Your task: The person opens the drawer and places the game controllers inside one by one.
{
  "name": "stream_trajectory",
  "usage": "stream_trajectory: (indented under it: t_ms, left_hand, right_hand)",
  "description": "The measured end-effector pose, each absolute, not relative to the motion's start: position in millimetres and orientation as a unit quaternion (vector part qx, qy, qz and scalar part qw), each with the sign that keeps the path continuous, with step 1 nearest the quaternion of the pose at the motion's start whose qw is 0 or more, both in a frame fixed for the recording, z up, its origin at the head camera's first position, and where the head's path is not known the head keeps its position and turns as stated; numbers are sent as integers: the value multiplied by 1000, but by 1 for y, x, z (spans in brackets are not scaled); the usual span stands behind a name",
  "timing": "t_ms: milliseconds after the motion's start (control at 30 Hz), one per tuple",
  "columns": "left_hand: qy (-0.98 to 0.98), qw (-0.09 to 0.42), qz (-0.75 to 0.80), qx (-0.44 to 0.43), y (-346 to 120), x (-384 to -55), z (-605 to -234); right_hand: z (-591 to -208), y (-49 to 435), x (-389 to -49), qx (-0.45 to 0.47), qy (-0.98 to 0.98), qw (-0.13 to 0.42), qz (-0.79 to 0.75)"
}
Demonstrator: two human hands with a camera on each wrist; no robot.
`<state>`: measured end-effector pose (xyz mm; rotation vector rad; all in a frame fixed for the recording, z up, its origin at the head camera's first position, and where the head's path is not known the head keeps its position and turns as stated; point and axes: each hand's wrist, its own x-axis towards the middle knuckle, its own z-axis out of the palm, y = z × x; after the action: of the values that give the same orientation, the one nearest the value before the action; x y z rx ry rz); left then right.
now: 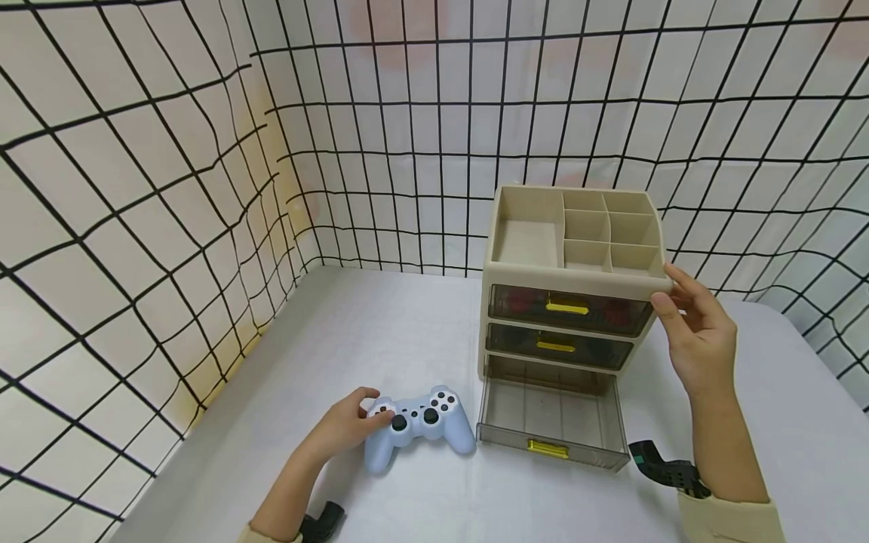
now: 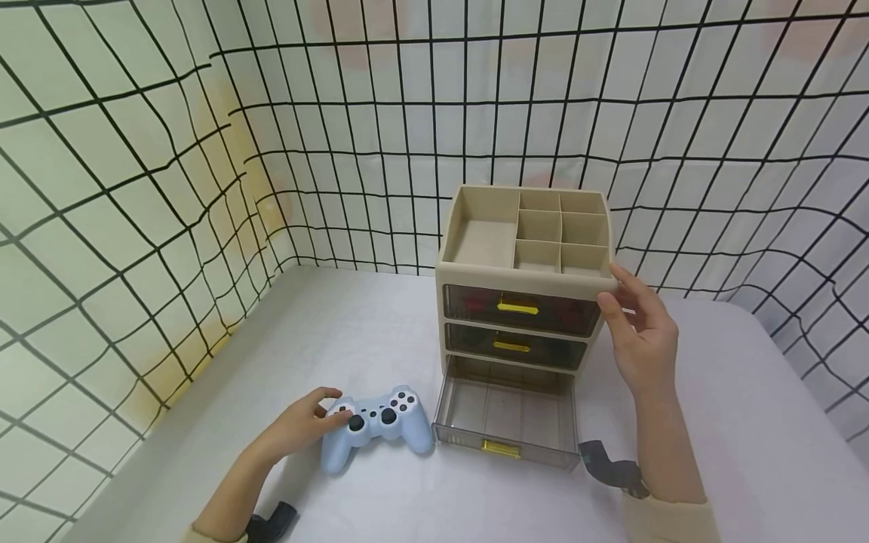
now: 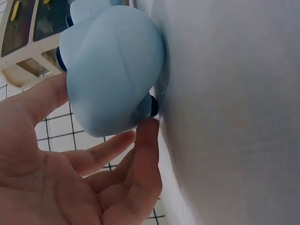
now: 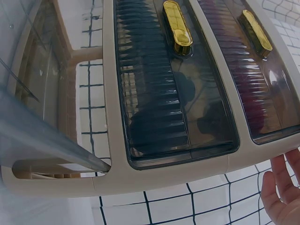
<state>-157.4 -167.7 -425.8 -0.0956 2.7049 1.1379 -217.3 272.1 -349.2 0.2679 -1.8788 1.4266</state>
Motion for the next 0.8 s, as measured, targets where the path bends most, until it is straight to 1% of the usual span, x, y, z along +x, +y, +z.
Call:
stream_trajectory:
  t_ms: [267, 533, 800]
  left_hand:
    - [900, 115, 419, -19, -169, -156, -429]
    - [851, 117, 511, -12, -167, -156, -426]
    - [827, 112, 550, 39, -167, -157, -426]
  right_hand:
    - [-349, 271, -216, 94, -739, 370, 555]
    - [-350, 273, -218, 110, -728, 374, 564]
    - [-350, 272, -218, 111, -729, 374, 563]
